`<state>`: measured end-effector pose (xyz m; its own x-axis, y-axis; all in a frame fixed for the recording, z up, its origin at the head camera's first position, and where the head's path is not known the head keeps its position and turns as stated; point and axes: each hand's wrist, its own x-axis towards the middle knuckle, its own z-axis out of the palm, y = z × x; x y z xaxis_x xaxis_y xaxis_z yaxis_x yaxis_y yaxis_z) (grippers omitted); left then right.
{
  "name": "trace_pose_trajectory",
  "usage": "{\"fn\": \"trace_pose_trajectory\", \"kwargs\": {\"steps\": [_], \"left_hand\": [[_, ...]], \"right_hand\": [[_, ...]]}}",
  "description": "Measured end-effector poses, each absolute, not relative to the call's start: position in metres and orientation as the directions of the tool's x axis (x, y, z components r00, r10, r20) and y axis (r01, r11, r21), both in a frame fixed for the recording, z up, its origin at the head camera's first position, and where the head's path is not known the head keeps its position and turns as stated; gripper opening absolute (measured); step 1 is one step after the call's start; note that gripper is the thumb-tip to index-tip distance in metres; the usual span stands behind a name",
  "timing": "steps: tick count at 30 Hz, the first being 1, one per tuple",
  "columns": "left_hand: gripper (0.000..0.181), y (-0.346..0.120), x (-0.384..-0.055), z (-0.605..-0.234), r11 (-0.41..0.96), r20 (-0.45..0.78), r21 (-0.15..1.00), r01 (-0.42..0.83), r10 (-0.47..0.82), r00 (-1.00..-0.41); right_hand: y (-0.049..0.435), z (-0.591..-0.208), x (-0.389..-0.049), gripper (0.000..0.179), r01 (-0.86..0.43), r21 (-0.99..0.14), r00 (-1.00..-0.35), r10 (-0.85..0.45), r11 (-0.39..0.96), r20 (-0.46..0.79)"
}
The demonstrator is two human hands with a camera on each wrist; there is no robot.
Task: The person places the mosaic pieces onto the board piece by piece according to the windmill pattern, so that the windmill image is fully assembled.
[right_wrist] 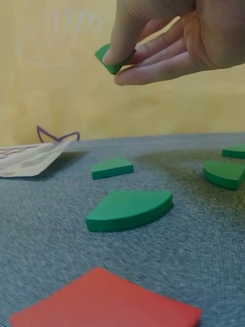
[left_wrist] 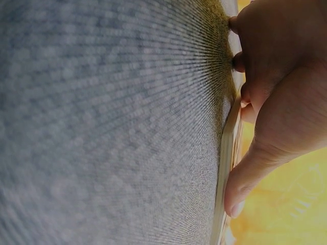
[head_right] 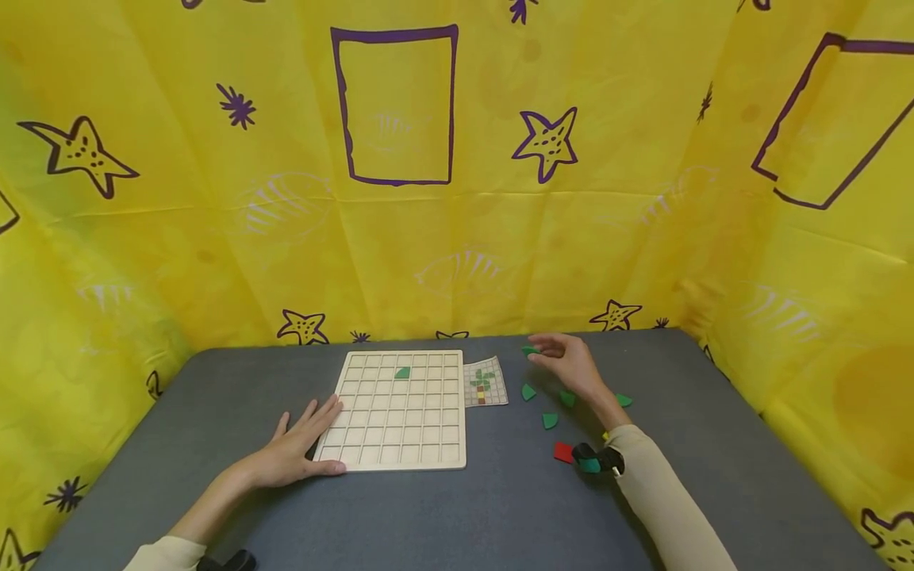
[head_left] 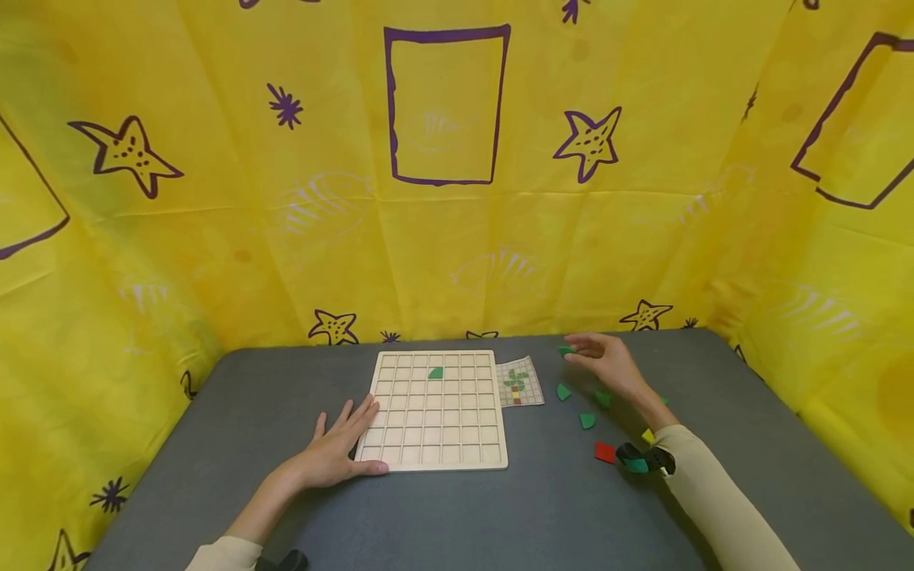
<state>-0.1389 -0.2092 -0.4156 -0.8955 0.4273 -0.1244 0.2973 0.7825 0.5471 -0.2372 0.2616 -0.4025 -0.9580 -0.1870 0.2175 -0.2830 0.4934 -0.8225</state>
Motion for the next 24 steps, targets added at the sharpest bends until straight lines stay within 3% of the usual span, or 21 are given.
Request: {"fn": "trace_pose_trajectory", "kwargs": {"steps": [24], "left_hand": [[0.105,-0.210,-0.139,-0.417,0.785,-0.119,0.543,0.298,0.423,-0.898]], "right_hand": [[0.236,-0.393,-0.241,0.040,-0.311,-0.832,-0.947,-0.227,0.460,0.228]]}}
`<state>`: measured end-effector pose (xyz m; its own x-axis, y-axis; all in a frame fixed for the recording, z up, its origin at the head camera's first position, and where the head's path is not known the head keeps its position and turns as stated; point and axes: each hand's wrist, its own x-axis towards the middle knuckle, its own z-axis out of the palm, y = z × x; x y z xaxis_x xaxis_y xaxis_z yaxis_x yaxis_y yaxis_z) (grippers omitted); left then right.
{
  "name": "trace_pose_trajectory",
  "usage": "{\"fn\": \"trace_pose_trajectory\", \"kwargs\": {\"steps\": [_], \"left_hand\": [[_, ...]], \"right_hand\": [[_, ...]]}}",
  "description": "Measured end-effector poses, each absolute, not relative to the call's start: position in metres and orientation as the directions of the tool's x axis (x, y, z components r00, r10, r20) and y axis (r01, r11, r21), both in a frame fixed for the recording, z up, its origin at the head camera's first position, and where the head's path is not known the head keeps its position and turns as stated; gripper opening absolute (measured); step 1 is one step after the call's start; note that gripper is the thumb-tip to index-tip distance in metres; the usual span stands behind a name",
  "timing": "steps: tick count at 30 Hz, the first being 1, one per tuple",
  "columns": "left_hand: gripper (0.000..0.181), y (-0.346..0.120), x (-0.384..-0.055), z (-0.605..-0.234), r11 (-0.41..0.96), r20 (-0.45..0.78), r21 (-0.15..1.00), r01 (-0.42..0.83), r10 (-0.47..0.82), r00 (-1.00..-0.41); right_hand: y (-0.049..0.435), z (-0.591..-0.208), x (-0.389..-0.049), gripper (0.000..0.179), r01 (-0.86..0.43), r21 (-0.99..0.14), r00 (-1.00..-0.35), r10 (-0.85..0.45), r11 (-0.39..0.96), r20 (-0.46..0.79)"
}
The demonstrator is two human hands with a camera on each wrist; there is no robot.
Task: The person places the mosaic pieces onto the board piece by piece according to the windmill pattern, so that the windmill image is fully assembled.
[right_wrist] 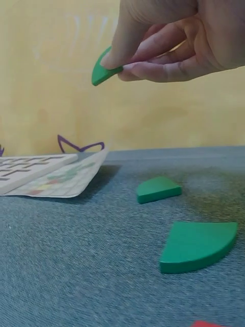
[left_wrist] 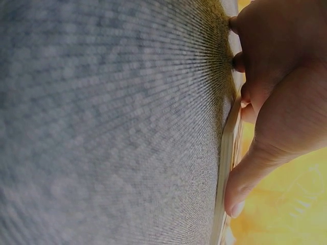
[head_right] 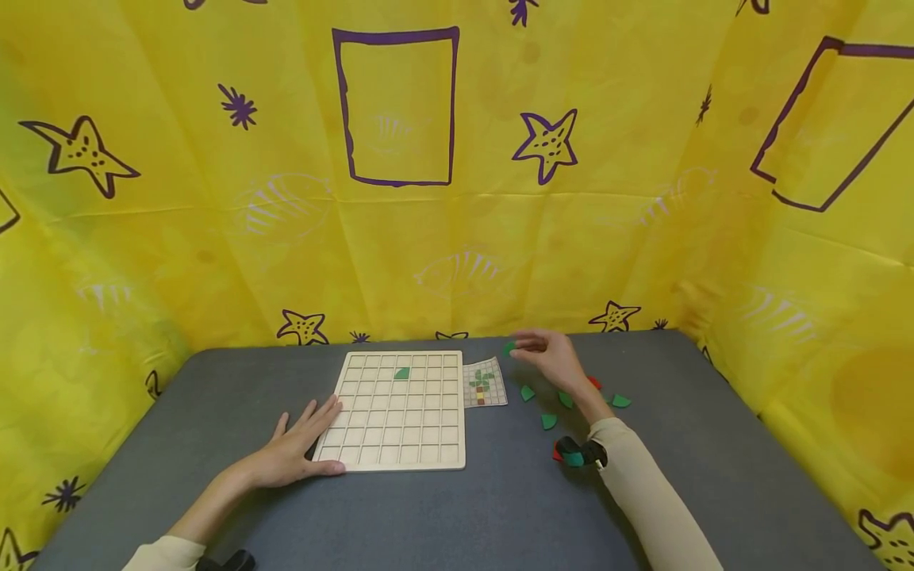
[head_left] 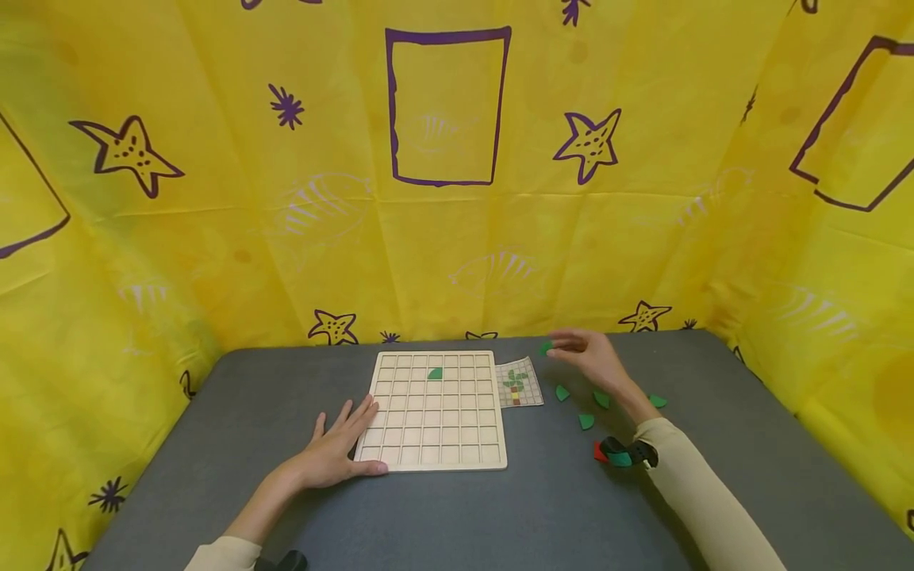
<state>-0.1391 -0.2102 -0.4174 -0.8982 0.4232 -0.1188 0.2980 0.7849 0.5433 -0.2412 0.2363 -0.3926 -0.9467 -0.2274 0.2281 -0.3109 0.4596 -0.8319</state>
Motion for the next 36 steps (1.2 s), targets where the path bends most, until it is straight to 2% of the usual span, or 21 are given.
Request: {"fn": "trace_pose_trajectory", "kwargs": {"steps": [36], "left_hand": [[0.105,-0.212,-0.140,-0.419,0.786,-0.125,0.542,0.297,0.426,-0.896]], "right_hand": [[0.172,-0.395,-0.253,0.035,-0.404,-0.822,-0.896,-0.353,0.401,0.269]]}}
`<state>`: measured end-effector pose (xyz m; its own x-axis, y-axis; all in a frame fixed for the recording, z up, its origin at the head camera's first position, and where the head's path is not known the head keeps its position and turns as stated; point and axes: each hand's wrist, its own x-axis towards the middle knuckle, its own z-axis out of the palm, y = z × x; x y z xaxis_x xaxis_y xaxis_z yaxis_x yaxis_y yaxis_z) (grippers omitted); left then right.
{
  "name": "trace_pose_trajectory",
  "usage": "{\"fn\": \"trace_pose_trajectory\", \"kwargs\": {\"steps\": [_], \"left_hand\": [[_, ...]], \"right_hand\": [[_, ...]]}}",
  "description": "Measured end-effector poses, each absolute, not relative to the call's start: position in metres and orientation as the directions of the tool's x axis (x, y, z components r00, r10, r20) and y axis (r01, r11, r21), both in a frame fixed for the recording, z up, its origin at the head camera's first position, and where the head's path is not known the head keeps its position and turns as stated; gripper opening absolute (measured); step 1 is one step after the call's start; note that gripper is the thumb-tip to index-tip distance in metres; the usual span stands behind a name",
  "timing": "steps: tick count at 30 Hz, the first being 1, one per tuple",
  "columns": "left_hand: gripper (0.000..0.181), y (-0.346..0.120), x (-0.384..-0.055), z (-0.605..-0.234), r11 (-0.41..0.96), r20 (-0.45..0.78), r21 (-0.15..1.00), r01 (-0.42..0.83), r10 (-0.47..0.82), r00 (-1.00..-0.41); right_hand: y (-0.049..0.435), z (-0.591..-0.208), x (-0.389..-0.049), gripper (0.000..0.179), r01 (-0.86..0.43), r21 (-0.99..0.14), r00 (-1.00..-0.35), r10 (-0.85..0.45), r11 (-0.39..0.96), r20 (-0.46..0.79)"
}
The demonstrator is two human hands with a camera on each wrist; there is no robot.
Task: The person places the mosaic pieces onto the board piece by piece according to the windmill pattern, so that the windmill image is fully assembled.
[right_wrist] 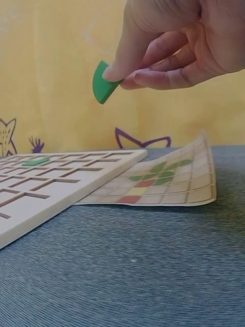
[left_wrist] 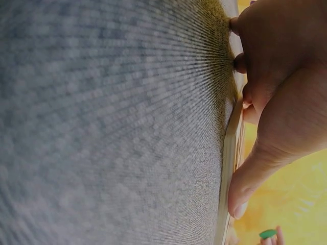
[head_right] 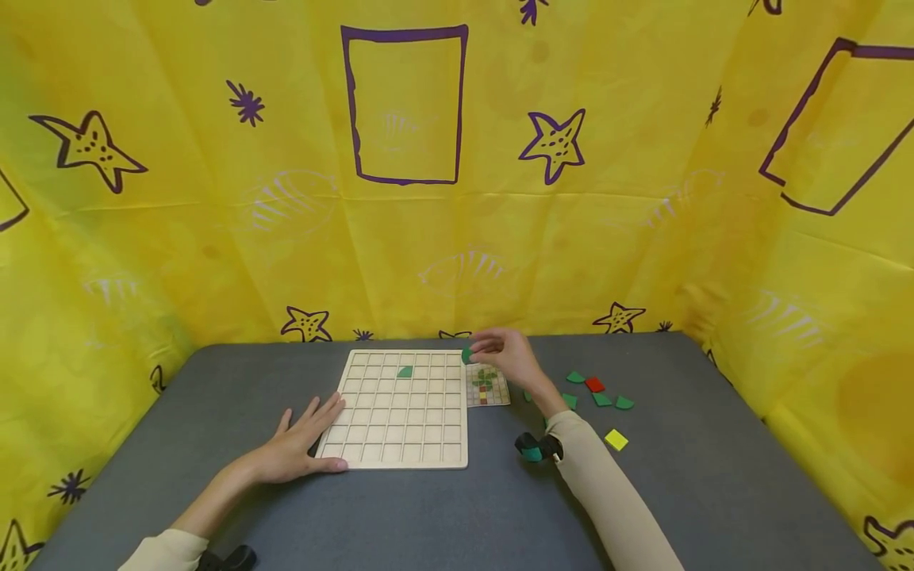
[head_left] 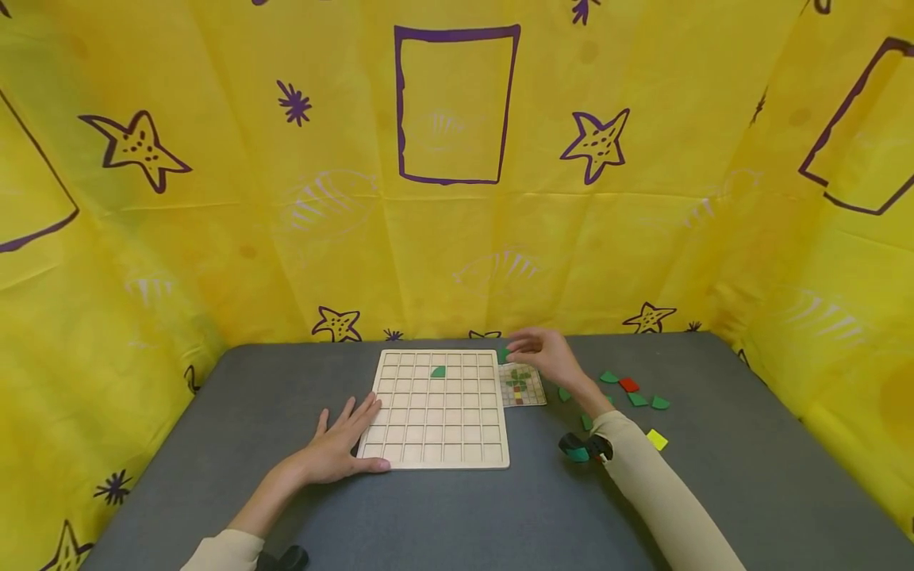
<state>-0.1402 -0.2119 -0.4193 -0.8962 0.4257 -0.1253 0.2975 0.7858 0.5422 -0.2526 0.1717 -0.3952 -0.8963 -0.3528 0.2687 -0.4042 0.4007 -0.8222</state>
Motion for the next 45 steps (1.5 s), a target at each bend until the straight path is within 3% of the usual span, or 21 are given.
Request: {"fn": "trace_pose_trajectory", "kwargs": {"steps": [17,45], "left_hand": [[0.104,-0.210,-0.141,-0.417,0.781,-0.121,0.550,0.297,0.426,-0.896],[0.104,-0.212,-0.134,-0.418,0.770,-0.107,0.557,0.311,0.438,-0.893]], "right_hand": [[0.142,-0.403,-0.259,0.032,-0.401,-0.847,-0.880,-0.405,0.350,0.249],[0.084,-0.412,-0.260,0.024,-0.437,-0.812,-0.832,-0.518,0.388,0.200]]}}
